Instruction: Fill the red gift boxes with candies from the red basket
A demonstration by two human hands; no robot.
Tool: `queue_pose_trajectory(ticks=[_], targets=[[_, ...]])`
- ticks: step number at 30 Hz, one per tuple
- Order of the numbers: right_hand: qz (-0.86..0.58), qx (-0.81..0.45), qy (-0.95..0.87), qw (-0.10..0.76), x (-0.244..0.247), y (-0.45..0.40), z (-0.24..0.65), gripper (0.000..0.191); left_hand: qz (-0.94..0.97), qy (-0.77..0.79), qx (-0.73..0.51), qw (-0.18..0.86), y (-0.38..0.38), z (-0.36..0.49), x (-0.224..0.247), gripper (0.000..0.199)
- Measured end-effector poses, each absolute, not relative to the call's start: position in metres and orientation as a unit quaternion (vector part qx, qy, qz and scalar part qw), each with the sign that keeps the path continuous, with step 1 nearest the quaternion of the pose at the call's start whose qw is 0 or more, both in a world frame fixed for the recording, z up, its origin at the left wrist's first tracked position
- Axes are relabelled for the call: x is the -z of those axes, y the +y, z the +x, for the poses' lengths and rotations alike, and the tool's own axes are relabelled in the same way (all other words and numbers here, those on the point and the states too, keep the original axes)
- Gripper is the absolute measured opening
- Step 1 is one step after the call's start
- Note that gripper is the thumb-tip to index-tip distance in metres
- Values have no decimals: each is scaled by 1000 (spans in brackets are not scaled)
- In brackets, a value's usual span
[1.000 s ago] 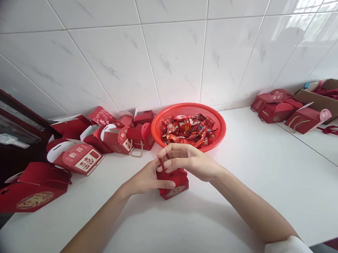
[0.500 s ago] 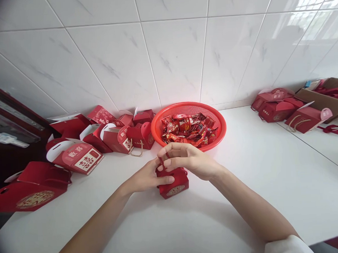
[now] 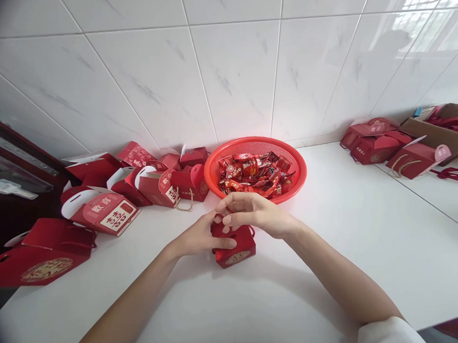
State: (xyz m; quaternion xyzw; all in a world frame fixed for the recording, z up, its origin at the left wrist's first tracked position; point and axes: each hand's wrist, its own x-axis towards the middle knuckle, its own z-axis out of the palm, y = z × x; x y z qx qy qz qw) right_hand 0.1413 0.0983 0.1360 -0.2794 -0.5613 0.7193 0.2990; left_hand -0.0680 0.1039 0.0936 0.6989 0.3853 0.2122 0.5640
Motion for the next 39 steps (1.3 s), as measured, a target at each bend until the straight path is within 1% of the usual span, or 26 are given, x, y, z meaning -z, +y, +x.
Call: queue_pose_trajectory(ticks=[3, 5, 10, 12, 14, 16, 21, 24, 27, 28, 32, 35, 37, 39], targets=[[-294, -668, -623, 283, -138, 102, 147, 25, 704, 382, -207, 562, 105, -69, -94, 45], [-310, -622, -672, 255, -142, 103, 153, 24, 707, 385, -201, 558, 105, -69, -94, 49], [-366, -550, -736, 149, -149, 102, 165, 19, 724, 410, -180, 524, 105, -70, -96, 39], [-400, -489, -768, 112, -147, 102, 165, 17, 730, 404, -180, 521, 105, -70, -98, 39], [-434, -430, -787, 83, -144, 103, 163, 14, 734, 396, -179, 522, 105, -71, -99, 38], [-456, -401, -792, 66, -141, 104, 159, 15, 738, 387, -176, 524, 105, -72, -99, 37], [-473, -391, -787, 52, -137, 103, 155, 21, 741, 374, -174, 530, 107, -75, -98, 33], [-479, -385, -787, 52, -135, 103, 155, 23, 739, 359, -168, 544, 109, -77, -101, 26], [-481, -374, -791, 53, -133, 103, 155, 24, 730, 341, -181, 564, 113, -85, -107, 17], [-483, -372, -792, 50, -132, 104, 155, 25, 722, 335, -189, 575, 114, -89, -109, 17], [-491, -368, -789, 37, -134, 104, 155, 25, 678, 292, -203, 643, 121, -111, -116, 39], [-499, -365, -785, 29, -135, 103, 155, 27, 663, 265, -168, 679, 123, -120, -121, 43], [-501, -360, -787, 27, -135, 103, 155, 27, 687, 308, -147, 641, 120, -118, -125, 41], [-499, -357, -789, 30, -135, 103, 154, 26, 726, 381, -156, 551, 116, -111, -130, 39]])
